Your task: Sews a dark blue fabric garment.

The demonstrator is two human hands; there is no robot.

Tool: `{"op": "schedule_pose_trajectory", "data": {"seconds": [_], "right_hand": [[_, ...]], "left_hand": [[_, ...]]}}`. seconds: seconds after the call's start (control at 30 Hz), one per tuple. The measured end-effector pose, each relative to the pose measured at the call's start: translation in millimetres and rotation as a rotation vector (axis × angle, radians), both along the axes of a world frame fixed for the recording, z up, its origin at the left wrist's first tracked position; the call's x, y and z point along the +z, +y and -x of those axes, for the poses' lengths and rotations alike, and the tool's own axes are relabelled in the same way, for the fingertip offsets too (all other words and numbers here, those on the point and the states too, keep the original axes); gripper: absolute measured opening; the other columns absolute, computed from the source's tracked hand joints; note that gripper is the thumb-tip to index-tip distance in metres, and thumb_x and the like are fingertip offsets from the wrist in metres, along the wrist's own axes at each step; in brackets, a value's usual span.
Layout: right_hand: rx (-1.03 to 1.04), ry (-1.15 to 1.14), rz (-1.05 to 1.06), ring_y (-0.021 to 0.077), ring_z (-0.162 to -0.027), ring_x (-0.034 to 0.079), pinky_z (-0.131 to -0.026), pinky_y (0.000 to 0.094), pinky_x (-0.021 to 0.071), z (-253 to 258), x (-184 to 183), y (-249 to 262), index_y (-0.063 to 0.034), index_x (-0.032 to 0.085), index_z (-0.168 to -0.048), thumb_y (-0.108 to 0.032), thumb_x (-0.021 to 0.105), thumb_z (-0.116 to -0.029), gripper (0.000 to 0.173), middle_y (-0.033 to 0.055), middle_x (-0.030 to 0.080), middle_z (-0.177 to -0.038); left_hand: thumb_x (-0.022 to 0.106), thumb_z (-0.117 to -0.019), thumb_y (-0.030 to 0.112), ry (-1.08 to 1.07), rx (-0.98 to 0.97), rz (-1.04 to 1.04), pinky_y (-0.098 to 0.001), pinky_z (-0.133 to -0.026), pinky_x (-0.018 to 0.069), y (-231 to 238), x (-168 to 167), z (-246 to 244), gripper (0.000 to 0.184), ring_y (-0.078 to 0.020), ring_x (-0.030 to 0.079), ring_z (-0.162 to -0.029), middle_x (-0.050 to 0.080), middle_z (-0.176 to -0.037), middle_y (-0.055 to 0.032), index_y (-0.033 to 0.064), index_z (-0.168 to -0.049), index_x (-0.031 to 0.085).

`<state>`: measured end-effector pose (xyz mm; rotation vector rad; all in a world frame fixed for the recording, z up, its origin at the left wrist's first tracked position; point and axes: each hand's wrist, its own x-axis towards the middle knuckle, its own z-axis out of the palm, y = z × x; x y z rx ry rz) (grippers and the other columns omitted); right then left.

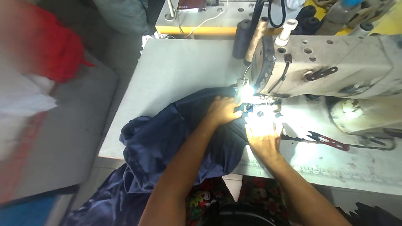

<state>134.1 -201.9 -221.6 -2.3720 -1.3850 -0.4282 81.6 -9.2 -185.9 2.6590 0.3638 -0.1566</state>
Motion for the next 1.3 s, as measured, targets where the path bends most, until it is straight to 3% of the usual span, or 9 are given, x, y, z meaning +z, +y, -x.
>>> {"op": "schedule_pose_trajectory", "data": {"seconds": [0.27,0.53,0.73,0.87,0.93,1.03,1.07,1.13,1.3], "right_hand": [[-0.006,-0.018,-0.019,0.0357,-0.119,0.066,-0.102,0.0666,0.0387,-0.4,-0.6,0.6,-0.0127,0.077,-0.116,-0.023,0.054,-0.103,0.028,0.0045,0.072,-0.129],[0.007,0.009,-0.014,0.0384,-0.119,0.066,-0.101,0.0708,0.0374,-1.8,1.0,2.3,-0.0113,0.076,-0.119,-0.02,0.055,-0.1022,0.028,0.0064,0.071,-0.132],[0.009,0.025,-0.011,0.0382,-0.121,0.065,-0.101,0.0723,0.0364,-1.6,0.5,2.0,-0.0116,0.076,-0.119,-0.02,0.056,-0.1023,0.027,0.0057,0.07,-0.133],[0.022,0.1,-0.014,0.0403,-0.125,0.062,-0.105,0.0749,0.0324,-3.0,0.2,1.2,-0.0105,0.075,-0.121,-0.022,0.054,-0.1031,0.03,0.007,0.069,-0.135],[0.023,0.135,-0.019,0.0404,-0.128,0.061,-0.107,0.0739,0.0311,-3.4,0.0,-0.3,-0.0098,0.075,-0.122,-0.023,0.054,-0.1033,0.031,0.007,0.069,-0.135],[0.007,0.075,-0.065,0.0365,-0.118,0.067,-0.105,0.0681,0.0379,-1.6,0.1,-2.5,-0.0085,0.077,-0.115,-0.022,0.057,-0.1018,0.028,0.0089,0.075,-0.122],[0.005,0.045,-0.073,0.0358,-0.114,0.068,-0.103,0.0663,0.0399,-0.8,-0.1,-3.4,-0.0081,0.078,-0.112,-0.022,0.057,-0.1016,0.027,0.0097,0.076,-0.117],[0.012,0.012,-0.072,0.0357,-0.109,0.07,-0.1,0.065,0.0425,-0.1,-0.6,-4.5,-0.0078,0.078,-0.11,-0.021,0.058,-0.1014,0.025,0.0104,0.076,-0.113],[0.047,0.009,-0.052,0.0362,-0.113,0.069,-0.101,0.0693,0.0395,1.6,1.7,-11.4,-0.0086,0.079,-0.111,-0.021,0.061,-0.1001,0.025,0.0088,0.075,-0.121]], "left_hand": [[0.052,-0.1036,0.04,0.014,-0.001,-0.01,-0.0563,-0.111,0.0346,0.4,-0.2,-0.2,0.044,-0.0305,0.056,-0.133,0.063,-0.139,-0.0122,0.0123,-0.134,0.068],[0.053,-0.1026,0.043,0.013,0.017,-0.019,-0.0576,-0.109,0.0356,2.4,-2.8,-3.0,0.043,-0.031,0.056,-0.131,0.064,-0.136,-0.0123,0.0106,-0.127,0.07],[0.053,-0.103,0.043,0.021,0.005,-0.024,-0.0573,-0.112,0.034,4.3,-2.5,-3.6,0.044,-0.0303,0.056,-0.133,0.064,-0.138,-0.012,0.0105,-0.128,0.07],[0.059,-0.1025,0.034,-0.114,0.029,-0.017,-0.0584,-0.112,0.0359,-1.8,0.9,3.0,0.037,-0.0351,0.059,-0.128,0.066,-0.132,-0.0168,0.0069,-0.122,0.073],[0.061,-0.1007,0.022,-0.29,0.011,-0.075,-0.0556,-0.107,0.0429,-14.6,3.0,11.0,0.026,-0.0361,0.065,-0.117,0.071,-0.12,-0.0184,0.0046,-0.113,0.076],[0.061,-0.1,0.013,-0.387,0.024,-0.003,-0.0525,-0.099,0.0503,-45.7,7.3,27.6,0.021,-0.0328,0.069,-0.112,0.074,-0.117,-0.0155,0.0027,-0.103,0.079],[0.06,-0.1007,0.014,-0.369,0.044,0.003,-0.054,-0.1,0.0507,-55.9,5.5,32.6,0.022,-0.0343,0.068,-0.116,0.073,-0.119,-0.0157,0.0022,-0.106,0.078],[0.057,-0.1036,0.015,-0.312,0.109,0.019,-0.0613,-0.108,0.0422,-69.6,1.7,39.7,0.026,-0.0381,0.058,-0.131,0.069,-0.131,-0.0162,0.0035,-0.12,0.075],[0.061,-0.0962,0.006,-0.45,0.08,-0.039,-0.069,-0.109,0.0376,-69.2,-15.9,48.0,0.034,-0.0406,0.058,-0.132,0.067,-0.136,-0.0137,0.013,-0.127,0.074]]}}
